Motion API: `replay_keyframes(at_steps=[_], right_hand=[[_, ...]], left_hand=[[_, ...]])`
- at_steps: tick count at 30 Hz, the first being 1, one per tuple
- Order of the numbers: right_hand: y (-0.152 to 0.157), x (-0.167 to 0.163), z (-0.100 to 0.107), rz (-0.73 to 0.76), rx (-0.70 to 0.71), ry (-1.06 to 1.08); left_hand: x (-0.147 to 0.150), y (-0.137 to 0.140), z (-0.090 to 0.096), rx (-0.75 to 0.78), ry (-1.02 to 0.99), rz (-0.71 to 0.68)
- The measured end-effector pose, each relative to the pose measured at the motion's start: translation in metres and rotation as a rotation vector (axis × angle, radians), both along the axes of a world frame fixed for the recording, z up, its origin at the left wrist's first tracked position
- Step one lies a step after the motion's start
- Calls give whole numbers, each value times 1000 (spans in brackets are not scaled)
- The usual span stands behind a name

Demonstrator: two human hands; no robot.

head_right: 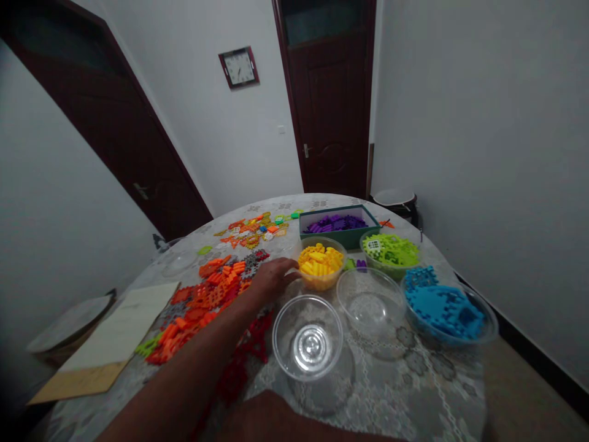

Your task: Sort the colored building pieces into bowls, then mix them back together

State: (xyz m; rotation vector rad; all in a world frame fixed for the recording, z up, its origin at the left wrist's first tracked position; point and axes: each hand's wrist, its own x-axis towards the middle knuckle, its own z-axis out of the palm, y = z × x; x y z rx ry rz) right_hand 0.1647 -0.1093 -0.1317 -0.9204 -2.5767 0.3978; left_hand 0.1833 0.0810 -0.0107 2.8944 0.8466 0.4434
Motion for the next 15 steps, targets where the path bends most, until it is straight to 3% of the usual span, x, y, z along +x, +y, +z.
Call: replay_keyframes(at_steps=[4,9,12,15], right_hand=[[-2,-3,11,-38,29,-157],[-9,3,25,-20,68,-145],[-16,11,38,-11,51,-102],[-24,16,47,-33,-10,-73]], left_hand=[[-23,-9,18,-15,-75,8],[-80,-26,47,-116,-249,76],[-126,-38,54,-302,-343,156],[-170,-49,48,-528,-453,281]])
